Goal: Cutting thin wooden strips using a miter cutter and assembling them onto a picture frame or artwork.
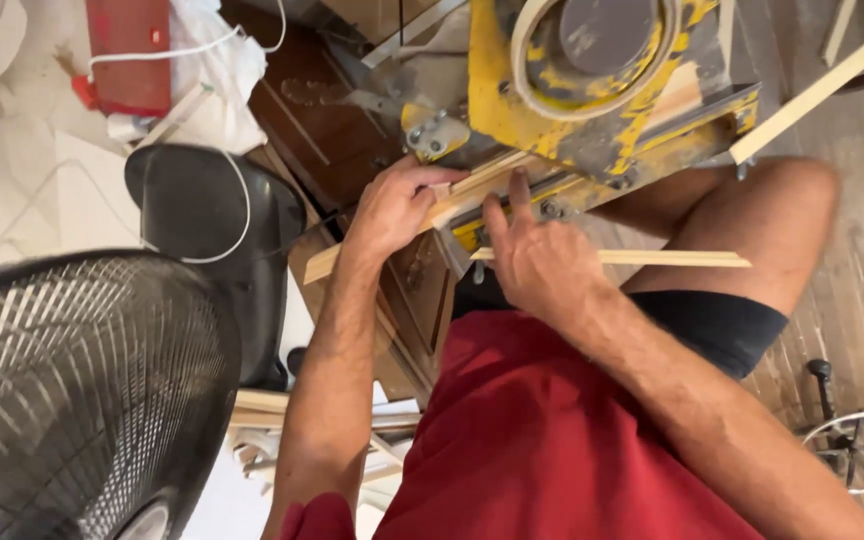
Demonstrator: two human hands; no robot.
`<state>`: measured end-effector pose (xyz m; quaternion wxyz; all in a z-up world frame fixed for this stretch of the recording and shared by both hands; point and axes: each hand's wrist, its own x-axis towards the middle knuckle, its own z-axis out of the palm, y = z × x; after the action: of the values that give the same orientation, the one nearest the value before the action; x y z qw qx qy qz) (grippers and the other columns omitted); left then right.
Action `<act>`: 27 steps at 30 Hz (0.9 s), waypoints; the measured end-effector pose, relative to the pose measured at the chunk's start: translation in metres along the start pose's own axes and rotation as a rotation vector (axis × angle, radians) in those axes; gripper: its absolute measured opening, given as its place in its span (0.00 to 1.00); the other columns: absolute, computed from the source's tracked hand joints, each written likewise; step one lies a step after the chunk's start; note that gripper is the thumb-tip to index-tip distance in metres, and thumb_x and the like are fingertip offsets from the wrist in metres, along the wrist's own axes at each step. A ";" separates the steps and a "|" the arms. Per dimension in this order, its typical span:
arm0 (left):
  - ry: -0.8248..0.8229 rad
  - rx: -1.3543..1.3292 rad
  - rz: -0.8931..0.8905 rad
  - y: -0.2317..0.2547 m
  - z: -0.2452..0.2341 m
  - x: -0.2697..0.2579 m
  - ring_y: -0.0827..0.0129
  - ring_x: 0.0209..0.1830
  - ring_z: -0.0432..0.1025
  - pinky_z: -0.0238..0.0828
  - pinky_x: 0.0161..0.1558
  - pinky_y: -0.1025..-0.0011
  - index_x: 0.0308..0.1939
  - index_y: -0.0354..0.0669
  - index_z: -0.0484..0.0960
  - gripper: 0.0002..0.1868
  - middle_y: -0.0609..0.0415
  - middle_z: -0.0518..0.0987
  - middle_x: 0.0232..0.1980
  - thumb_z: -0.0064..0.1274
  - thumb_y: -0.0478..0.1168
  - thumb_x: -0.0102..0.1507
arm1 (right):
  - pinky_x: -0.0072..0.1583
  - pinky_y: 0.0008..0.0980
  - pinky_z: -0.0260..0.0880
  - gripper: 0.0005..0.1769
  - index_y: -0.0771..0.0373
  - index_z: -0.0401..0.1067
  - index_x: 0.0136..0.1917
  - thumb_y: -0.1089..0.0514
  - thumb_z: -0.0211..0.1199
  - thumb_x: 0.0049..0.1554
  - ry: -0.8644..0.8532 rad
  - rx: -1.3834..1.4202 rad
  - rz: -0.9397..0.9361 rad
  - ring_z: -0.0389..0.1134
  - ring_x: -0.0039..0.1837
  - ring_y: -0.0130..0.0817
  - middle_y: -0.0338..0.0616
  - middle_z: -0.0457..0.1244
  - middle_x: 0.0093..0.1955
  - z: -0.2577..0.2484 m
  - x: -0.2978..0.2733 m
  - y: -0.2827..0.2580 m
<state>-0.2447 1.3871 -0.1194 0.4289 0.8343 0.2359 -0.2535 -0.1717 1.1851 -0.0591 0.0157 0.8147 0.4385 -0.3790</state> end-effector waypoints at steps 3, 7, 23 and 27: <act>0.007 -0.008 0.032 0.002 -0.002 -0.003 0.46 0.56 0.75 0.72 0.60 0.49 0.56 0.80 0.84 0.25 0.50 0.79 0.49 0.44 0.39 0.64 | 0.43 0.52 0.80 0.35 0.61 0.54 0.76 0.48 0.58 0.61 0.015 -0.039 0.011 0.77 0.41 0.59 0.71 0.46 0.79 -0.009 -0.002 -0.002; 0.005 -0.028 0.039 0.001 -0.001 -0.004 0.47 0.54 0.75 0.72 0.59 0.49 0.56 0.79 0.84 0.26 0.51 0.78 0.46 0.42 0.38 0.64 | 0.42 0.49 0.81 0.31 0.61 0.55 0.75 0.50 0.54 0.63 0.030 -0.070 -0.007 0.77 0.41 0.56 0.72 0.47 0.79 -0.007 -0.004 -0.001; -0.046 0.008 0.016 0.004 -0.004 0.001 0.46 0.56 0.75 0.71 0.60 0.49 0.56 0.82 0.84 0.26 0.50 0.79 0.49 0.44 0.38 0.64 | 0.44 0.52 0.80 0.29 0.61 0.54 0.75 0.55 0.49 0.62 0.019 -0.091 -0.018 0.77 0.43 0.57 0.73 0.46 0.80 -0.008 -0.005 0.000; -0.067 -0.020 -0.034 0.009 -0.003 0.001 0.46 0.59 0.75 0.70 0.63 0.49 0.57 0.81 0.83 0.26 0.50 0.80 0.53 0.43 0.39 0.64 | 0.41 0.48 0.81 0.27 0.63 0.55 0.74 0.58 0.44 0.63 -0.005 -0.072 -0.007 0.77 0.40 0.53 0.75 0.48 0.78 -0.011 -0.003 0.000</act>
<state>-0.2378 1.3850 -0.1135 0.4407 0.8168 0.2381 -0.2864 -0.1661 1.1871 -0.0491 0.0446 0.8111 0.4548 -0.3652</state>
